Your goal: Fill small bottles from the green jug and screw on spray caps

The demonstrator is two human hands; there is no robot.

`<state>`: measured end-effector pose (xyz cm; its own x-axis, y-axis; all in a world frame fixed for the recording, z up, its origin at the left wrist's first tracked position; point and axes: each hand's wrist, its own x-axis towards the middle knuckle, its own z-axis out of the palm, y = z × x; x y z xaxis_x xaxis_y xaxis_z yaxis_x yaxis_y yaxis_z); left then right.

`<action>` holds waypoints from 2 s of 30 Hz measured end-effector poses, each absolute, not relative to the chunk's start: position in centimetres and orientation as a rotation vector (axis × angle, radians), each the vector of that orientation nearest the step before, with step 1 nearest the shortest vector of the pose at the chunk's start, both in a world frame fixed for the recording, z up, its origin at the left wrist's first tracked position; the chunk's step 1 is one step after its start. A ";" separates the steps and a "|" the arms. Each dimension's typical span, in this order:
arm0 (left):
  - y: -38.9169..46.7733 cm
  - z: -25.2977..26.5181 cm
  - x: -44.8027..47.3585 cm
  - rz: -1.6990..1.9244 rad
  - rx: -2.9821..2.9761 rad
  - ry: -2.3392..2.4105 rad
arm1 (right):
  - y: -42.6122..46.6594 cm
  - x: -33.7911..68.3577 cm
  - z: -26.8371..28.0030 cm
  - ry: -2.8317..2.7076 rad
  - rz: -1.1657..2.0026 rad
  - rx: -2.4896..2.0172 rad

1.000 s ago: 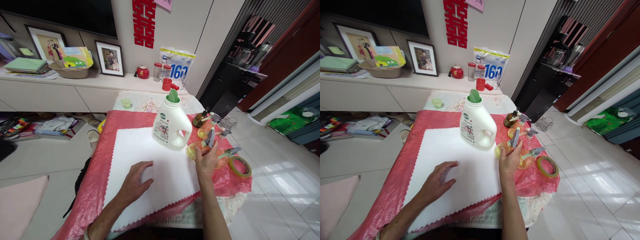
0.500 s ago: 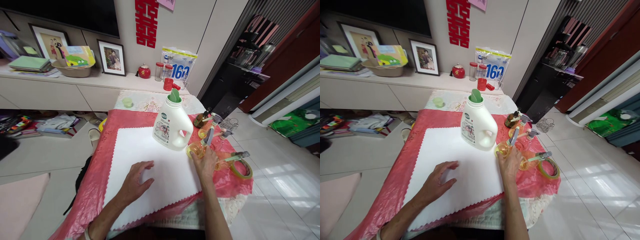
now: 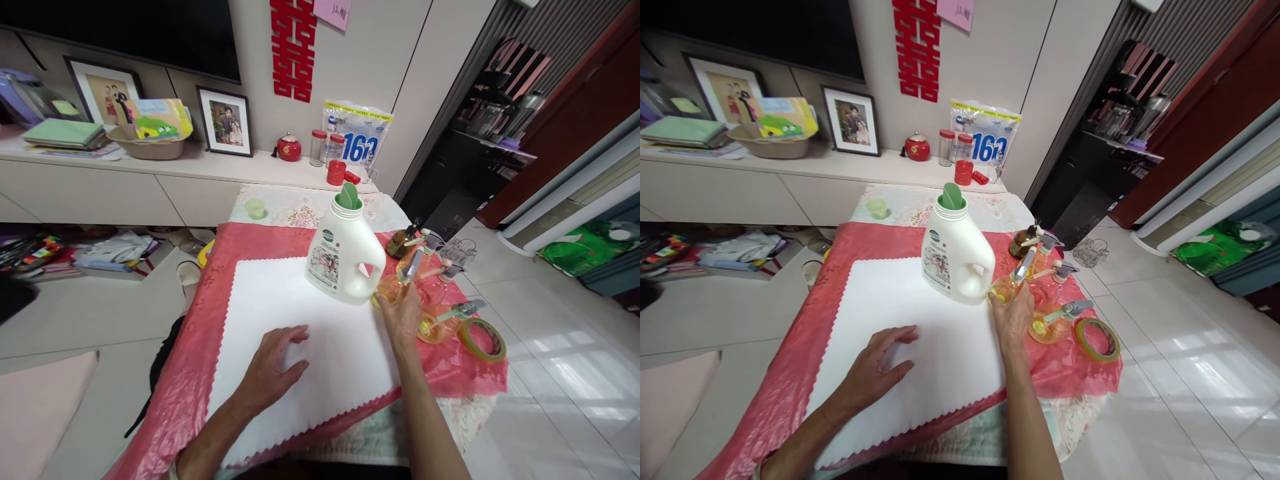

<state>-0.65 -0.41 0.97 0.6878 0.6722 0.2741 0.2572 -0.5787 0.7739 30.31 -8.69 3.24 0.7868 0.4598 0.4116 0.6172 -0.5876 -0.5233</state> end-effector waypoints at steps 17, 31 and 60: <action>-0.6 0.3 -0.7 0.687 2.177 0.761 | -7.7 31.2 1.3 -0.698 -0.295 -2.294; -0.5 1.3 -0.4 0.743 2.188 0.717 | -10.3 29.2 0.0 -0.688 -0.279 -2.110; -0.6 1.3 -0.8 1.037 2.031 0.655 | -9.4 14.8 1.0 -1.199 0.039 -1.574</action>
<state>-0.76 -0.65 1.27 0.5408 0.7102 0.4507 0.1024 -0.5875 0.8027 14.83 -9.39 0.97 0.4869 0.6913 0.5339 0.6548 0.1156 -0.7469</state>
